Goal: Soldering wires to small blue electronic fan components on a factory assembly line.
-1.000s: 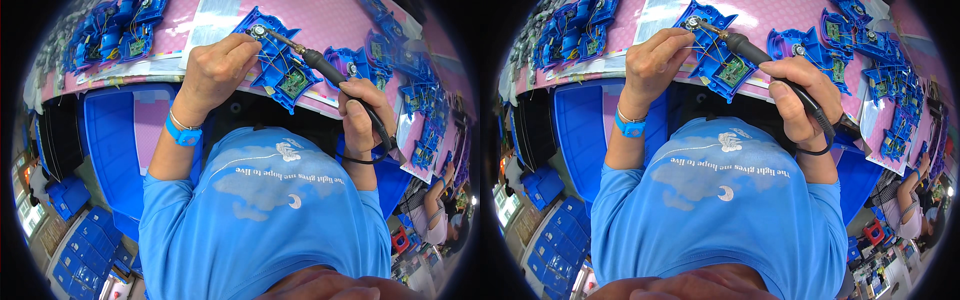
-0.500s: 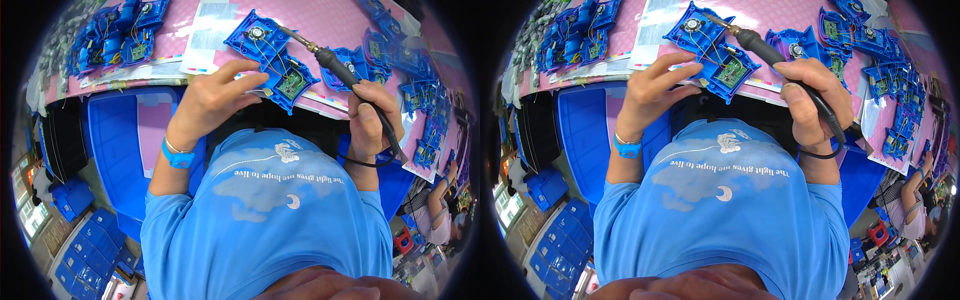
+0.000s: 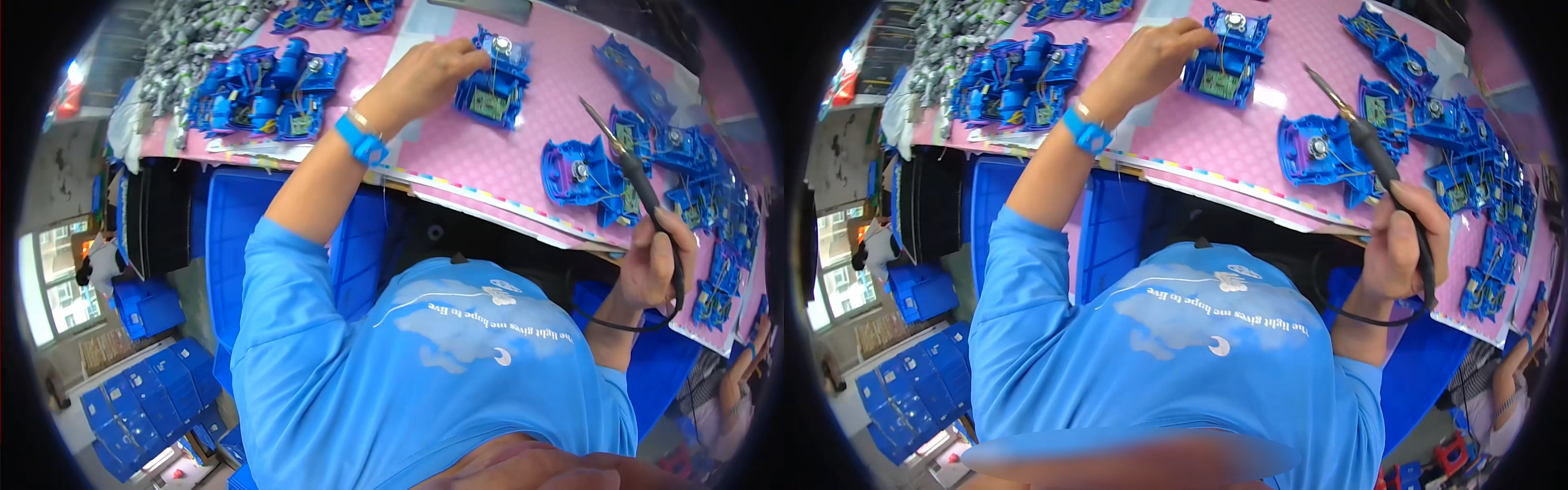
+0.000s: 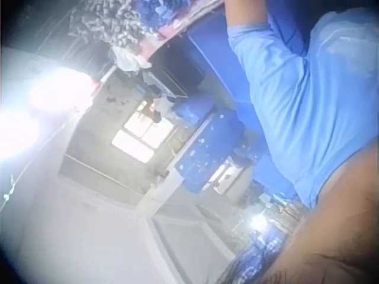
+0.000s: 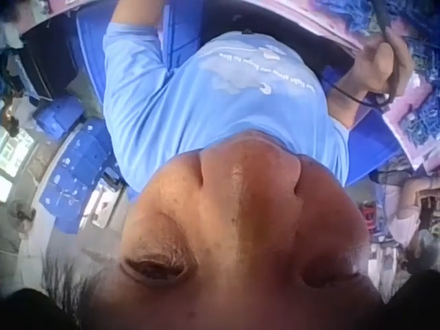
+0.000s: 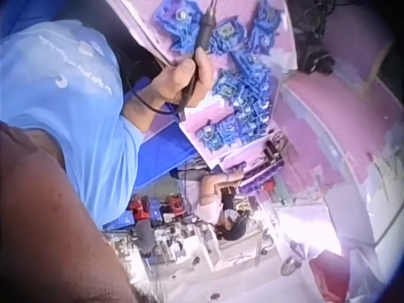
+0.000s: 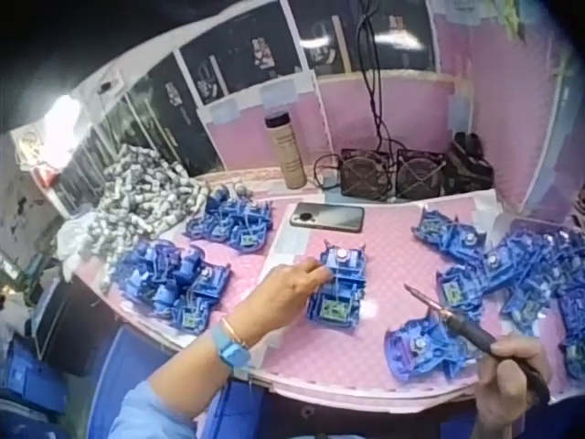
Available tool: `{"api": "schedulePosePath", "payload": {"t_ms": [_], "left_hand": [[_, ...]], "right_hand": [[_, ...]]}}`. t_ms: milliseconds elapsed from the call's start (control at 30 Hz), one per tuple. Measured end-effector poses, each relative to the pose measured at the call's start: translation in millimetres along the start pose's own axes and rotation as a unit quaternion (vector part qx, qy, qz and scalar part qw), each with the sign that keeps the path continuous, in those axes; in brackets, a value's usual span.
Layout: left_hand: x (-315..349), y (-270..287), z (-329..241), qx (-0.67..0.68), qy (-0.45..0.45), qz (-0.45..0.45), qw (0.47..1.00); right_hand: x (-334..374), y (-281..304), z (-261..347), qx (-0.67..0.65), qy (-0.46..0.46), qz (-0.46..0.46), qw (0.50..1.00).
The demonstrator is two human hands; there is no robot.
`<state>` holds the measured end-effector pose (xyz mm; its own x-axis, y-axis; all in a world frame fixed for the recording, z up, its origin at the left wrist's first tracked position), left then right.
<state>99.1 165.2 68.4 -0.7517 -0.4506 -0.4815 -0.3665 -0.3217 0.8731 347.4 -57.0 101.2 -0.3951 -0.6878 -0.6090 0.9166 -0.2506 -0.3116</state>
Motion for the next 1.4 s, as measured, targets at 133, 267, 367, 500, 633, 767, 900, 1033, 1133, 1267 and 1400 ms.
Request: {"api": "schedulePosePath", "payload": {"t_ms": [133, 267, 367, 500, 633, 767, 900, 1033, 1133, 1267, 1400], "left_hand": [[-25, -10, 64, 0.02, -0.02, -0.005, 1.0], [-27, 1, 121, -0.009, -0.013, 0.024, 1.0], [-19, -16, 157, -0.078, -0.005, 0.009, 0.997], [-7, -13, 197, -0.096, 0.016, 0.036, 0.995], [19, 25, 220, -0.138, 0.087, -0.016, 0.986], [-30, 47, 68, -0.045, 0.094, -0.063, 0.993], [-13, 53, -114, 0.155, -0.066, -0.05, 0.984], [8, 19, -176, 0.169, -0.058, 0.064, 0.982], [6, 8, -176, 0.137, -0.052, 0.067, 0.987], [6, 9, -154, 0.144, -0.043, 0.065, 0.987], [22, 22, -120, 0.14, -0.025, 0.047, 0.989]], "right_hand": [[-2, 17, 0, -0.009, -0.004, -0.004, 1.0], [-2, 21, -2, -0.003, -0.009, -0.021, 1.0], [-2, 20, -6, -0.008, -0.009, -0.022, 1.0], [0, 18, -7, -0.008, -0.013, -0.044, 0.999], [1, 14, -8, 0.025, -0.039, -0.019, 0.999], [4, 20, -5, 0.112, -0.042, -0.049, 0.992], [0, 9, 2, 0.198, 0.029, 0.013, 0.98], [4, 12, 12, 0.253, 0.095, 0.045, 0.962], [9, 24, 22, 0.283, 0.1, 0.028, 0.953], [17, 58, 13, 0.327, 0.075, -0.005, 0.942], [36, 45, -12, 0.334, 0.01, 0.092, 0.938]]}}
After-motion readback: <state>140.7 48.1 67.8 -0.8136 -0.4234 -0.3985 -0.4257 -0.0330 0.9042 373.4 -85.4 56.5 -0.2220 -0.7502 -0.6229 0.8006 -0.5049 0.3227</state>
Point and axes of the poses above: each hand's wrist, its own x-axis away from the middle knuckle, its own y-axis out of the back of the hand, z = x × y, the point moved 9 cm from there along -x, towards the middle knuckle, and after that the axes turned 13 degrees about -x, right-handed, at the moved point
